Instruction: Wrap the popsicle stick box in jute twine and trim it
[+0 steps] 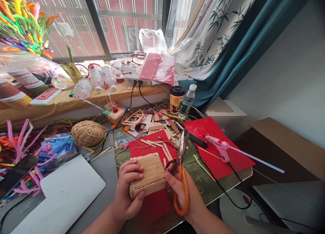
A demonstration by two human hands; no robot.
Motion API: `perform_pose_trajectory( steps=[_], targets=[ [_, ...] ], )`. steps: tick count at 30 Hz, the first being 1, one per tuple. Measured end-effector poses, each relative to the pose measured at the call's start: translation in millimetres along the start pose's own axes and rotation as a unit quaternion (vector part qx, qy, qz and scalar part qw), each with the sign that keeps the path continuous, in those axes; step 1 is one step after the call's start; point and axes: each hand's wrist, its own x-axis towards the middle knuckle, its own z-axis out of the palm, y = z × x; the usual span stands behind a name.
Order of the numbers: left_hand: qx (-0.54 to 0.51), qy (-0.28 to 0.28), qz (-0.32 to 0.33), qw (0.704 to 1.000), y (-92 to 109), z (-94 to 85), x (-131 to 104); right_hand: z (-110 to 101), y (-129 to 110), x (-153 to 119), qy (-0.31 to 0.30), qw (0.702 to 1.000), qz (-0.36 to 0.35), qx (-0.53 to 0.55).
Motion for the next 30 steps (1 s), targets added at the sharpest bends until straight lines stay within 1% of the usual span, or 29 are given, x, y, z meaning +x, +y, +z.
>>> perform_pose_trajectory(
  steps=[2,5,7,9,11,13,14,16,18,21,24,27,30],
  targets=[
    [0.003,0.0,0.002,1.0,1.3,0.6,0.1,3.0,-3.8,-1.9,0.007,1.0,-0.009,-0.002],
    [-0.004,-0.004,-0.006,1.0,1.6,0.7,-0.6,5.4,-5.0,-1.7,0.007,1.0,-0.003,0.021],
    [-0.007,0.0,-0.01,1.0,1.3,0.5,-0.5,3.8,-2.5,0.5,-0.002,0.999,0.006,0.048],
    [0.002,0.009,-0.011,1.0,1.1,0.0,0.8,-2.5,0.3,2.9,-0.016,0.998,0.012,0.063],
    [0.018,0.026,-0.013,0.999,1.3,-0.8,2.9,-14.1,0.2,3.9,-0.03,0.999,0.01,0.026],
    [0.033,0.052,-0.018,0.998,1.8,-1.8,4.7,-29.5,-4.9,2.5,-0.033,0.997,0.0,-0.067],
    [0.04,0.066,-0.02,0.997,2.2,-2.2,5.2,-37.4,-9.2,0.8,-0.034,0.991,-0.01,-0.126],
    [0.054,0.093,-0.022,0.994,3.4,-2.7,4.7,-50.4,-19.7,-4.2,-0.034,0.967,-0.028,-0.251],
    [0.067,0.113,-0.021,0.991,5.1,-2.3,2.8,-57.0,-28.8,-10.4,-0.037,0.929,-0.039,-0.366],
    [0.072,0.125,-0.022,0.989,8.0,-0.6,-0.5,-53.4,-33.6,-18.4,-0.04,0.875,-0.06,-0.479],
    [0.067,0.136,-0.028,0.988,9.4,1.4,-1.5,-41.7,-31.3,-21.9,-0.052,0.842,-0.091,-0.529],
    [0.055,0.147,-0.031,0.987,9.0,3.0,-1.3,-32.7,-30.6,-21.4,-0.051,0.824,-0.103,-0.555],
    [0.046,0.148,-0.041,0.987,8.1,3.6,-2.1,-30.3,-31.4,-19.4,-0.044,0.812,-0.114,-0.57]
  ],
)
